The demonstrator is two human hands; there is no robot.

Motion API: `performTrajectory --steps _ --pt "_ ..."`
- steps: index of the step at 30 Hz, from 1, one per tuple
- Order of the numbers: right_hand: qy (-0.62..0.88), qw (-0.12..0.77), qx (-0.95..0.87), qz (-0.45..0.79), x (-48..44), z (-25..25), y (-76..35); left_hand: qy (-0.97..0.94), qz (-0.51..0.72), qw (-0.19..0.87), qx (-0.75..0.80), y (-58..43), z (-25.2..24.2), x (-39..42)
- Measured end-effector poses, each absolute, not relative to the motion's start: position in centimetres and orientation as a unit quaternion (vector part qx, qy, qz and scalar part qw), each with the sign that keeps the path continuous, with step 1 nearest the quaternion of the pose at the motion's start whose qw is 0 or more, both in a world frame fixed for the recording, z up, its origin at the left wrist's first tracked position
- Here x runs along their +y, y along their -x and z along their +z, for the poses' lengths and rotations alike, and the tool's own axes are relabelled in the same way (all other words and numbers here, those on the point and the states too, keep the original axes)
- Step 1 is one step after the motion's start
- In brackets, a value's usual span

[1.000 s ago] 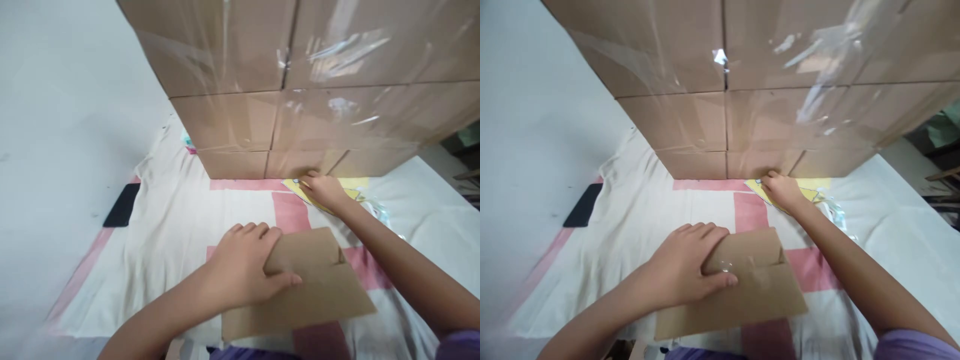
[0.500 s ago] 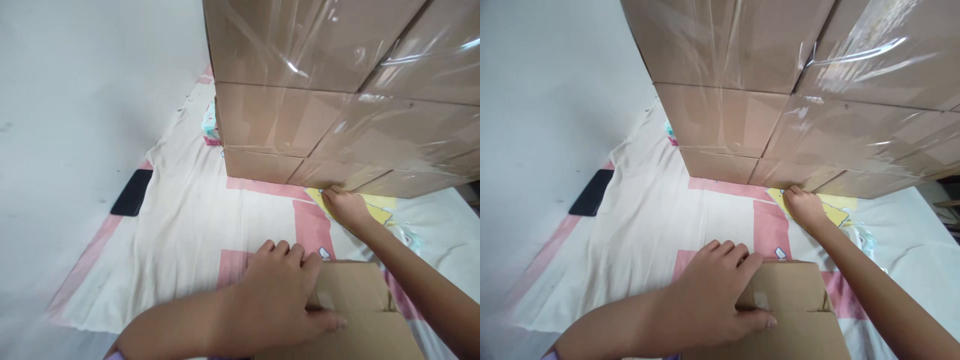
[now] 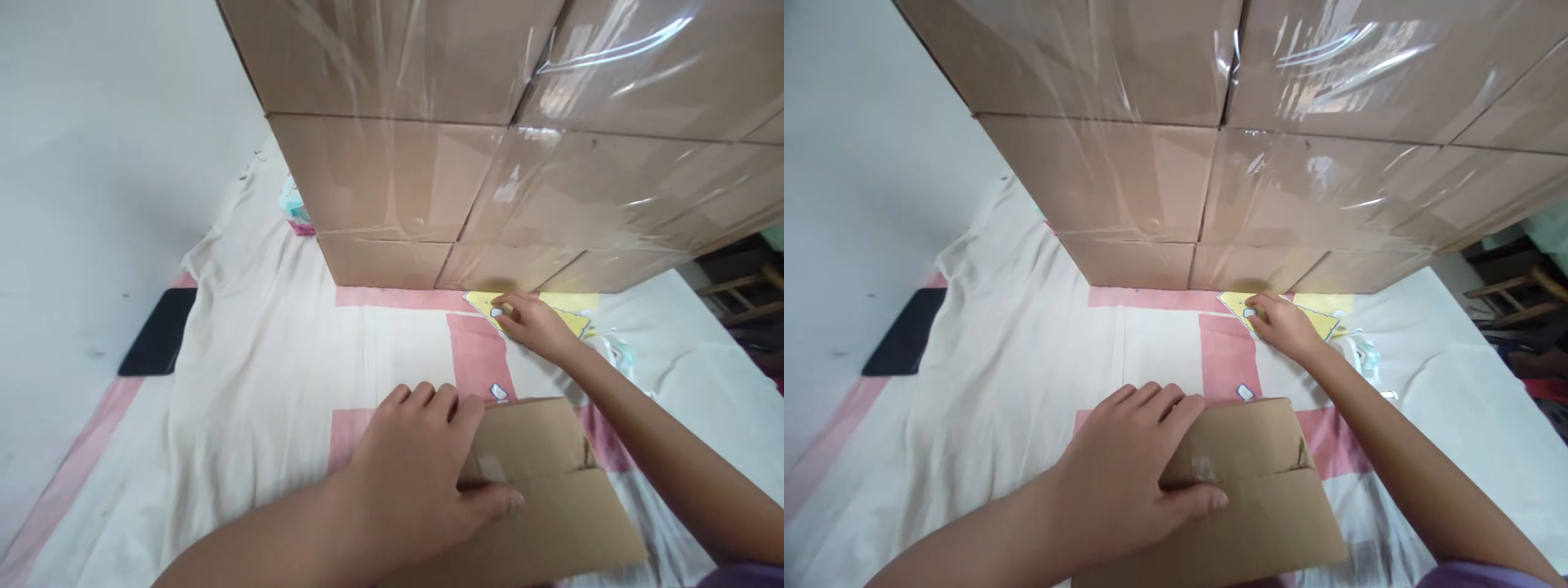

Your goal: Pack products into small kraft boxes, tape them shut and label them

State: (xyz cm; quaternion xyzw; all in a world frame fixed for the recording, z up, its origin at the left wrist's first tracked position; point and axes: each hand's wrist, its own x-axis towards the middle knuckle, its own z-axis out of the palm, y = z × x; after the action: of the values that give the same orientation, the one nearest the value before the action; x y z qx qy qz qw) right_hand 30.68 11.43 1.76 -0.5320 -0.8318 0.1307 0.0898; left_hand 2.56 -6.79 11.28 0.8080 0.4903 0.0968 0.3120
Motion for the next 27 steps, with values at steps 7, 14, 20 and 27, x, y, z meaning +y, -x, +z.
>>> performTrajectory --steps 7,14,20,27 --pt "0.565 0.094 -0.791 0.214 12.3 1.9 -30.1 -0.804 0.085 0.317 0.496 -2.7 11.2 -6.8" --pt "0.567 0.122 -0.770 0.265 9.9 4.6 -29.4 -0.802 0.109 0.323 0.490 -2.5 11.1 -6.6" --pt "0.612 0.250 -0.606 0.443 6.8 6.5 -28.3 -0.811 0.109 0.300 0.490 -1.1 9.9 -6.3" --pt "0.595 0.310 -0.524 0.525 3.0 7.1 -28.0 -0.777 0.135 0.299 0.538 1.9 10.3 -7.1"
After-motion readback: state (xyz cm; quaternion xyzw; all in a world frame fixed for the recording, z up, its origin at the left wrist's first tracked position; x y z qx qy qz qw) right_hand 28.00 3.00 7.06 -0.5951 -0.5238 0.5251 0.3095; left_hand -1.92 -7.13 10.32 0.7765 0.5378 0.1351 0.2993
